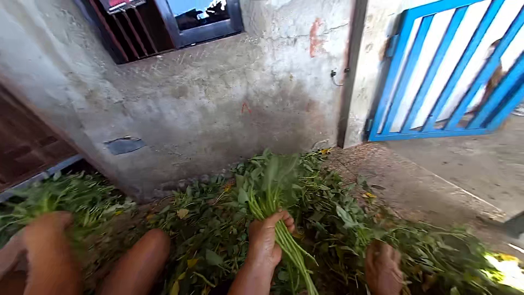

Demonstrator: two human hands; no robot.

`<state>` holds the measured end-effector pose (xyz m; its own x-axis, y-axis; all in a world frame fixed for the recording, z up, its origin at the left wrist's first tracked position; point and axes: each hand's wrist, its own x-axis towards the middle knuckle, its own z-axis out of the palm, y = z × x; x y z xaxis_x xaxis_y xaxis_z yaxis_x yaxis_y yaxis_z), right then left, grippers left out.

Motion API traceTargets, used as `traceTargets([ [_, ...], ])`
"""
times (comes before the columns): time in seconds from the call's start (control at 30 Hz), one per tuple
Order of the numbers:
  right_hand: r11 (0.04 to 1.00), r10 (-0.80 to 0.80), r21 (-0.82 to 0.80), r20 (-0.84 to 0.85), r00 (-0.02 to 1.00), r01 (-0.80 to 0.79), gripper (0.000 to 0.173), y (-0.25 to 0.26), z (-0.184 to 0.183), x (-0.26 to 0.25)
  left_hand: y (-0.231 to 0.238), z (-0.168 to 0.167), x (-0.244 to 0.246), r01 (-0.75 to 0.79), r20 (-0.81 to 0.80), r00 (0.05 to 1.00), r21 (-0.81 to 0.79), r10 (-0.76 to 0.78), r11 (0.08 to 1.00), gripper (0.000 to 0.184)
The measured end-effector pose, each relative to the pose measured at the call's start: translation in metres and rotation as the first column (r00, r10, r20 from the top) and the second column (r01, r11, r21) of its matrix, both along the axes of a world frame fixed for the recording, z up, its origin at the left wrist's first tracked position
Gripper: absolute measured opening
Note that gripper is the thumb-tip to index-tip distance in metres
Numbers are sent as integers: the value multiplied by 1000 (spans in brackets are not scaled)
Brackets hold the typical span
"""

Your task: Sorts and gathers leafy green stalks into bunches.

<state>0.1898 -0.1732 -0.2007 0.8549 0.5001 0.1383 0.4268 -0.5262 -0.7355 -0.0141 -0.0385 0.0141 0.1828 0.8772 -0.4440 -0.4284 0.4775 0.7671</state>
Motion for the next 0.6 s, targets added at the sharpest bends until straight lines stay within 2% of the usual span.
traceTargets([
  [0.03, 998, 17, -55, -225, 974, -30, 37, 2, 2, 2, -2, -1, 1, 23, 2, 1000, 17, -23, 1000, 11],
  [0.07, 999, 25, -26, -471, 882, -43, 36, 4, -2, 6, -4, -3, 1, 45, -6, 999, 27, -45, 999, 11],
  [0.1, 998, 23, 55, -656, 755, 18, 33, 6, -8, 3, -6, -5, 1, 65, -18, 998, 32, -65, 997, 10],
  [0.13, 990, 28, 115, -741, 671, 85, 36, 7, -6, -2, -7, -6, 1, 79, -36, 996, 35, -77, 996, 10],
  [0.17, 983, 29, 146, -717, 696, 109, 42, 8, 2, -8, -8, -7, 1, 83, -57, 995, 40, -81, 996, 9],
  [0.27, 964, 96, 264, -375, 922, 7, 49, 8, 42, -29, -10, -10, 3, 86, -101, 992, 60, -79, 994, 7],
  [0.33, 942, 110, 334, -217, 970, -32, 47, 11, 50, -40, -12, -10, 6, 99, -111, 990, 64, -92, 993, 6],
  [0.37, 934, 137, 354, -256, 957, -38, 43, 14, 47, -41, -12, -11, 7, 108, -113, 989, 63, -101, 992, 6],
  [0.4, 931, 181, 363, -408, 895, -23, 39, 16, 43, -40, -12, -12, 9, 117, -117, 987, 61, -109, 991, 7],
  [0.43, 929, 215, 366, -632, 744, 42, 32, 18, 41, -38, -13, -14, 11, 121, -126, 986, 60, -113, 991, 9],
  [0.47, 927, 213, 343, -813, 542, 151, 25, 19, 44, -36, -12, -17, 13, 118, -132, 985, 60, -109, 991, 10],
  [0.5, 909, 230, 347, -880, 417, 232, 22, 20, 51, -36, -11, -20, 16, 118, -142, 984, 63, -108, 991, 10],
  [0.53, 873, 295, 418, -863, 409, 251, 23, 19, 62, -39, -8, -23, 17, 120, -153, 982, 69, -109, 990, 10],
  [0.6, 740, 499, 652, -695, 518, 163, 27, 20, 82, -42, -1, -29, 19, 117, -170, 980, 68, -104, 991, 10],
])
